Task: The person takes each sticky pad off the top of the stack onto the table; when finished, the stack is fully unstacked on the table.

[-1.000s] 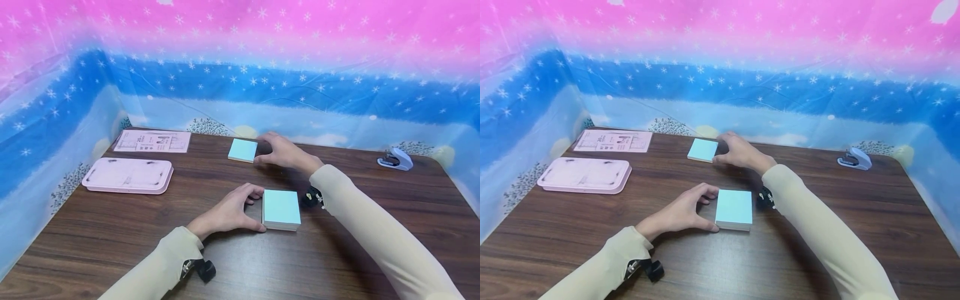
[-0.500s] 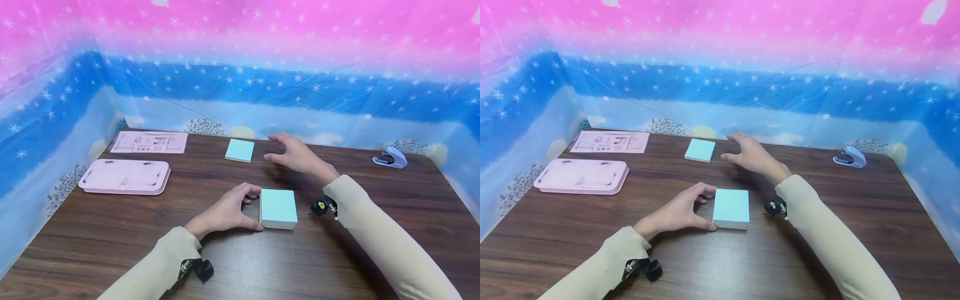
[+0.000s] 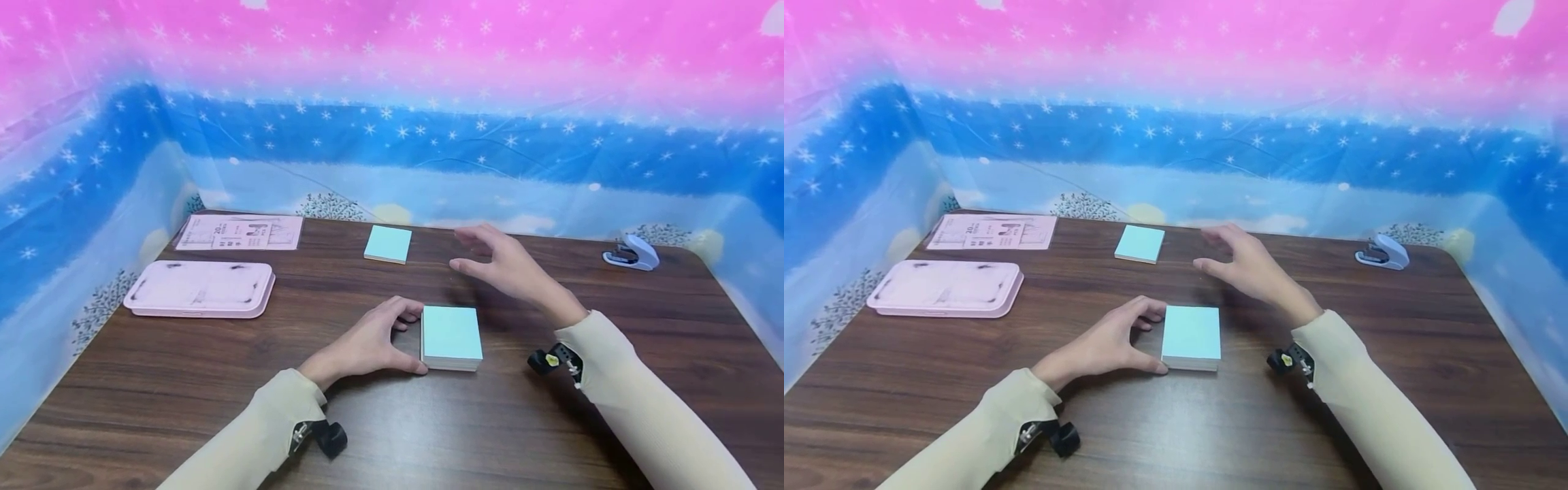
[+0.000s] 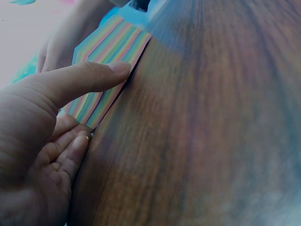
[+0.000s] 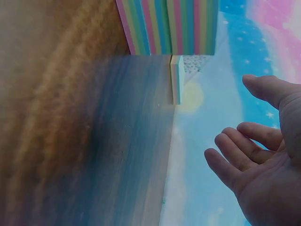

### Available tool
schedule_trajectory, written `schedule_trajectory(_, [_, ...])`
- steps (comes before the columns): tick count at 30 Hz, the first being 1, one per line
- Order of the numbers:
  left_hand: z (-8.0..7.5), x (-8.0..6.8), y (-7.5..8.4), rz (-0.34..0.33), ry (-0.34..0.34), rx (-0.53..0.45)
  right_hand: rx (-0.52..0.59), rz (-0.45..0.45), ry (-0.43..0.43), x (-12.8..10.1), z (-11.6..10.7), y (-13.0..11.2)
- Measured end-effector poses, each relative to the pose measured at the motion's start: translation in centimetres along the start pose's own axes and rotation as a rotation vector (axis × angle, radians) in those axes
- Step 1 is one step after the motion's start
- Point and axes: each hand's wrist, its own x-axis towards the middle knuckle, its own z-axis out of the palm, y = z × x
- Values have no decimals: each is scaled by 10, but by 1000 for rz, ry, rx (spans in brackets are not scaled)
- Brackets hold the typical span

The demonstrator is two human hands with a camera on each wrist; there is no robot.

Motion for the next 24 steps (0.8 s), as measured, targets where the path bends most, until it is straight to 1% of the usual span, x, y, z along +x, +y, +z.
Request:
schedule_trajectory(11, [0, 0, 1, -8, -6, 3, 18, 25, -23, -41, -8, -5])
schedule_trajectory(16, [-1, -1, 1, -10, -4, 10, 21, 27, -15, -53, -9, -6])
schedule_trajectory(24, [0, 0, 2, -15, -10, 5, 45, 29, -31, -70, -8, -8])
